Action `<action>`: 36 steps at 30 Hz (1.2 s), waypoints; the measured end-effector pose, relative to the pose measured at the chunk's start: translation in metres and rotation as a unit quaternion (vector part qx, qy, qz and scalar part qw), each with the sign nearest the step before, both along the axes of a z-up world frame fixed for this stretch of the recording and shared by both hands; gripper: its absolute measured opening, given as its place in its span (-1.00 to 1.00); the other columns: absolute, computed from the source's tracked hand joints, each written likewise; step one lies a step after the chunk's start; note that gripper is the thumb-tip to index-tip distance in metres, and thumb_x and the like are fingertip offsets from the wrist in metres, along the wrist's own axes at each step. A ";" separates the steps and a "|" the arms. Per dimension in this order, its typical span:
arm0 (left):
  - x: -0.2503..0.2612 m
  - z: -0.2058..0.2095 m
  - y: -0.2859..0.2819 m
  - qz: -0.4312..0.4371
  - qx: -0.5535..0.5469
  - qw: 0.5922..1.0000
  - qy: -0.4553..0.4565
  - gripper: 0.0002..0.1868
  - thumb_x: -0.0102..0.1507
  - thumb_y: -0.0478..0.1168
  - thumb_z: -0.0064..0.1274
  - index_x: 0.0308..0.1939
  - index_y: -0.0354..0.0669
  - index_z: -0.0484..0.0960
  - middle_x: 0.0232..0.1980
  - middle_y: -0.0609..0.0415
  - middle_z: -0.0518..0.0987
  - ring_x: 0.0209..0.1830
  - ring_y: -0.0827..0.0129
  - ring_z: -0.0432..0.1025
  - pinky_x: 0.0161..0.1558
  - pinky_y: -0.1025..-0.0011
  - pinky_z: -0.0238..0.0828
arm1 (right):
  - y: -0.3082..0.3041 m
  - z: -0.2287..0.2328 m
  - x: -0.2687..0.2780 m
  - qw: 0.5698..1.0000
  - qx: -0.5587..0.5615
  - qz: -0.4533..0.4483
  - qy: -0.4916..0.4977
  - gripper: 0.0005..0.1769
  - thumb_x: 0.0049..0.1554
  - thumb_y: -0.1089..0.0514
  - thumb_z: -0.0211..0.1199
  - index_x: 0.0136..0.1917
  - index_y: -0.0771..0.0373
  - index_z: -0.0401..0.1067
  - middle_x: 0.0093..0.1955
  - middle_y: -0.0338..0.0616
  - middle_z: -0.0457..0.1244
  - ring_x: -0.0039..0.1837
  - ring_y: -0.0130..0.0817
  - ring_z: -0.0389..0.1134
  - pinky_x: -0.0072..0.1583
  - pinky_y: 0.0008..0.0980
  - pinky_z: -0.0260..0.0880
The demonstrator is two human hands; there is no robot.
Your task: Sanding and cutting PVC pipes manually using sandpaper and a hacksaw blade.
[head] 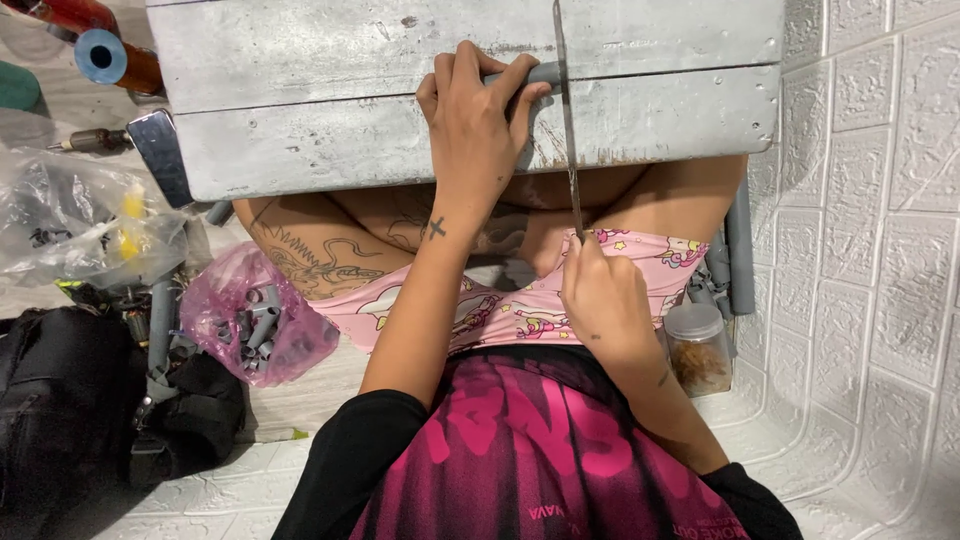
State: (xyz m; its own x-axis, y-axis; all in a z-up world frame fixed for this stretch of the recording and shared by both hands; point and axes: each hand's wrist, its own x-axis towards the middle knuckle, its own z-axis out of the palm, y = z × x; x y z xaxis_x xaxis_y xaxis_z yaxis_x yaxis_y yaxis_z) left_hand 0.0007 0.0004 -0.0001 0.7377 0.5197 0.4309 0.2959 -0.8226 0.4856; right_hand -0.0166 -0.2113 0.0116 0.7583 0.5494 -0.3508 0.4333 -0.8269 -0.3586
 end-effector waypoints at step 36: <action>-0.001 -0.005 0.000 0.002 0.000 1.000 0.006 -0.79 0.38 0.08 -0.01 -0.10 0.18 0.64 -0.18 0.14 0.34 -0.15 0.20 0.25 -0.01 0.23 0.07 | -0.007 -0.018 -0.008 0.999 0.006 0.002 -0.036 -0.69 0.38 0.01 -0.06 0.10 0.27 0.37 -0.36 0.44 0.27 -0.25 0.58 0.29 -0.16 0.39 0.23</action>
State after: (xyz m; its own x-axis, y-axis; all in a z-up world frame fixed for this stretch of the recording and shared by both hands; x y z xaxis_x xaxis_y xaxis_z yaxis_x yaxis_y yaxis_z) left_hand -0.0001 0.0003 -0.0046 0.7405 0.5232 0.4218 0.3056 -0.8212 0.4819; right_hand -0.0249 -0.2185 -0.0061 0.7791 0.5567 -0.2881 0.4621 -0.8206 -0.3362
